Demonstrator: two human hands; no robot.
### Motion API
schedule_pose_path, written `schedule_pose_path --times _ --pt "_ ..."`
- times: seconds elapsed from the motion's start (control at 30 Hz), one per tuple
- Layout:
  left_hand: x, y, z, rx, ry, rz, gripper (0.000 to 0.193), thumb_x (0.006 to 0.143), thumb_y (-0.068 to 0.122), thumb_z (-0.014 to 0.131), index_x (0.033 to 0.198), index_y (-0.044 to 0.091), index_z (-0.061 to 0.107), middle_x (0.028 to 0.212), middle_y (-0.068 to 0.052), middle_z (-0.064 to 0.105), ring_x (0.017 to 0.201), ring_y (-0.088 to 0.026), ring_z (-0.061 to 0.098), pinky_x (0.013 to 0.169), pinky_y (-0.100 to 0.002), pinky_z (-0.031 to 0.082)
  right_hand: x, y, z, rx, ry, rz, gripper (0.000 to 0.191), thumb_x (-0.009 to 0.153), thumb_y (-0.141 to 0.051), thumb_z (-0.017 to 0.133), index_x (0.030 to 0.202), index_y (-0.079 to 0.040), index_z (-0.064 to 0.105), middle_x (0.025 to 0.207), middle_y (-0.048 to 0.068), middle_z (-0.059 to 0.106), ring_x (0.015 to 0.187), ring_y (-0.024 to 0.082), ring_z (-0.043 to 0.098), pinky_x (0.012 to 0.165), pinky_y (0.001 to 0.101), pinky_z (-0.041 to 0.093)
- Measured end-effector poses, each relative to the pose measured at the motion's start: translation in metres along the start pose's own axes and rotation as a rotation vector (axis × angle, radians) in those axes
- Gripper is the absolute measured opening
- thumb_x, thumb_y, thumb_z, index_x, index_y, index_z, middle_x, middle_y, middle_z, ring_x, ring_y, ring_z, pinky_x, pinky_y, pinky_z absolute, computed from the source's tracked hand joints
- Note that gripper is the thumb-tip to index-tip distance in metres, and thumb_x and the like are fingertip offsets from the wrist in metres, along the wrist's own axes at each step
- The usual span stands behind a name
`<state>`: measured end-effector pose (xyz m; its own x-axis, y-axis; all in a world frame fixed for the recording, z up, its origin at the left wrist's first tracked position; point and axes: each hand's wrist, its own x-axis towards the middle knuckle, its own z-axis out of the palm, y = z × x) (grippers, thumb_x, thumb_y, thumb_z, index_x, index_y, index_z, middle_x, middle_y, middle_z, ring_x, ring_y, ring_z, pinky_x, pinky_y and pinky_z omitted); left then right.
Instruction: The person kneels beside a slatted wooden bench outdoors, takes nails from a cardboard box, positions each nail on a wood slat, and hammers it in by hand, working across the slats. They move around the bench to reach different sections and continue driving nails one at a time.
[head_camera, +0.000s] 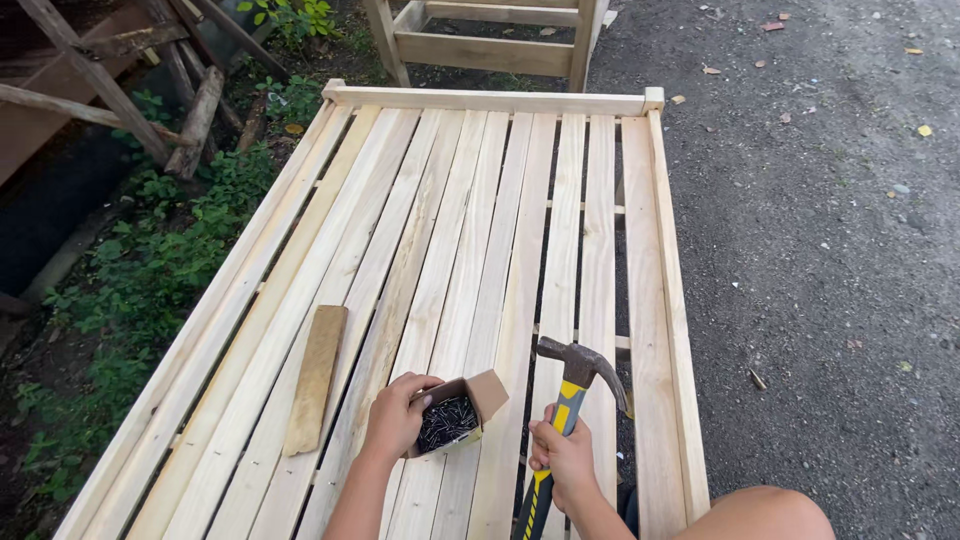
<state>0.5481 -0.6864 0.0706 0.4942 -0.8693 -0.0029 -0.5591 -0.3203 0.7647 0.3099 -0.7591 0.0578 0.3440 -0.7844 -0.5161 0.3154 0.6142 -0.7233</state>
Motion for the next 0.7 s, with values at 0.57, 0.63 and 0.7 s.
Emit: schedule_pose_path --times 0.57,0.63,0.7 --pt "0.011 -0.048 0.053 0.544 -0.715 -0.027 0.029 0.079 0.003 0.071 0.107 0.012 0.076 0.106 -0.017 0.074 0.097 -0.034 0.071 0.082 -0.045 0.058 -0.002 0.04 0.029 -0.168 0.169 0.094 0.023 0.082 0.007 0.067 0.092 -0.003 0.049 0.057 0.005 0.041 0.04 0.016 0.037 0.04 0.0395 0.037" --pt "0.014 -0.053 0.053 0.619 -0.777 0.118 0.026 0.081 0.007 0.072 0.107 0.01 0.076 0.106 -0.018 0.074 0.096 -0.035 0.071 0.083 -0.045 0.058 -0.001 0.038 0.032 -0.172 0.164 0.115 0.023 0.082 0.007 0.067 0.092 -0.003 0.048 0.056 0.006 0.043 0.04 0.017 0.037 0.041 0.0399 0.036" --pt "0.014 -0.055 0.052 0.653 -0.768 0.268 0.025 0.082 0.007 0.072 0.107 0.008 0.075 0.105 -0.018 0.074 0.096 -0.035 0.071 0.083 -0.046 0.057 -0.002 0.038 0.036 -0.173 0.153 0.143 0.023 0.082 0.007 0.066 0.092 -0.004 0.049 0.056 0.006 0.042 0.039 0.018 0.036 0.041 0.0401 0.035"
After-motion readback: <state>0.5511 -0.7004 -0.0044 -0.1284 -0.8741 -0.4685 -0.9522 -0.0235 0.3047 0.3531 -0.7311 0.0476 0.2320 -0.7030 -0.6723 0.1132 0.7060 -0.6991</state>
